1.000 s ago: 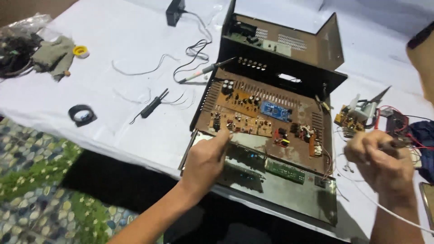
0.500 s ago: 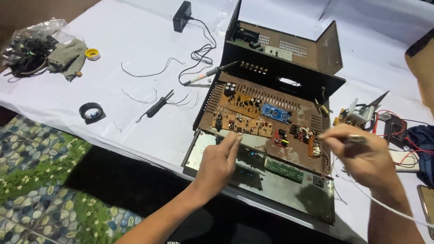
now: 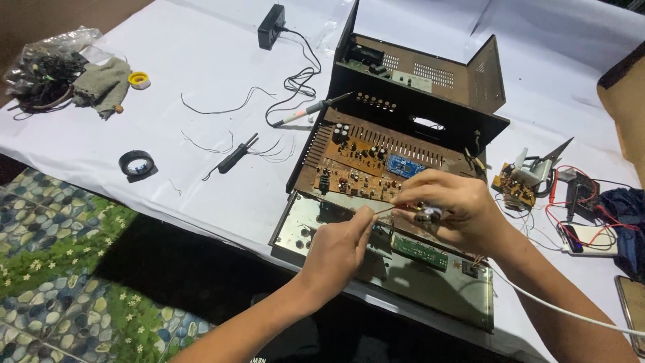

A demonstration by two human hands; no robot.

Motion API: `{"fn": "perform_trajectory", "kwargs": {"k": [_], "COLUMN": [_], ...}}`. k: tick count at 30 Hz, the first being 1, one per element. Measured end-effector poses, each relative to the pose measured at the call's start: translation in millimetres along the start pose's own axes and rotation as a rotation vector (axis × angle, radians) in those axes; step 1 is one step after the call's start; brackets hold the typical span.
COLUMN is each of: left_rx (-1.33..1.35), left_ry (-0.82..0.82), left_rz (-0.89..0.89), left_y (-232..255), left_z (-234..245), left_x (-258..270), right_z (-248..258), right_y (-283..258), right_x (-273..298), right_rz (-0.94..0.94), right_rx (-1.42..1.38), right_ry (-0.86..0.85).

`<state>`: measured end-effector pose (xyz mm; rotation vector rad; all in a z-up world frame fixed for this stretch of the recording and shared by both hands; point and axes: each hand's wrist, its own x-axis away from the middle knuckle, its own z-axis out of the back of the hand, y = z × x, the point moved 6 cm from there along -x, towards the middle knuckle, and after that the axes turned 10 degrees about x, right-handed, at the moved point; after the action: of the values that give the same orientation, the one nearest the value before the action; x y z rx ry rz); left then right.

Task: Soldering wires and components onto a circuit board to repair an electronic amplifier.

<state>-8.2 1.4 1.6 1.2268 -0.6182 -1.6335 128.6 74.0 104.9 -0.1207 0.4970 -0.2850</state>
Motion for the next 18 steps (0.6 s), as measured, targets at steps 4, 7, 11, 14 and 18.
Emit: {"fn": "perform_trajectory", "kwargs": {"k": [4,7,11,14,18], "left_rx": [-0.017,-0.043,-0.053,-0.076,-0.225], "left_ry": [0.007,0.018,-0.007,0.001,0.079], "left_rz": [-0.038,-0.101,-0.148,-0.151,-0.304], "left_y": [1,6,12,13,31], "left_z": [3,7,5,10,14], "left_x": [0,3,12,17,21], "right_z": [-4,-2,-4,-7,-6], "right_y": [5,1,-5,-9,-9], "right_x": [10,7,1,0,4], "right_rz": [0.069,-0.002,-0.053,-0.074,-0.116], "right_rx": [0.043,-0.040,-0.194,-0.298,-0.246], "right_ry": [-0.013,-0.017,-0.016,-0.028,-0.015]}}
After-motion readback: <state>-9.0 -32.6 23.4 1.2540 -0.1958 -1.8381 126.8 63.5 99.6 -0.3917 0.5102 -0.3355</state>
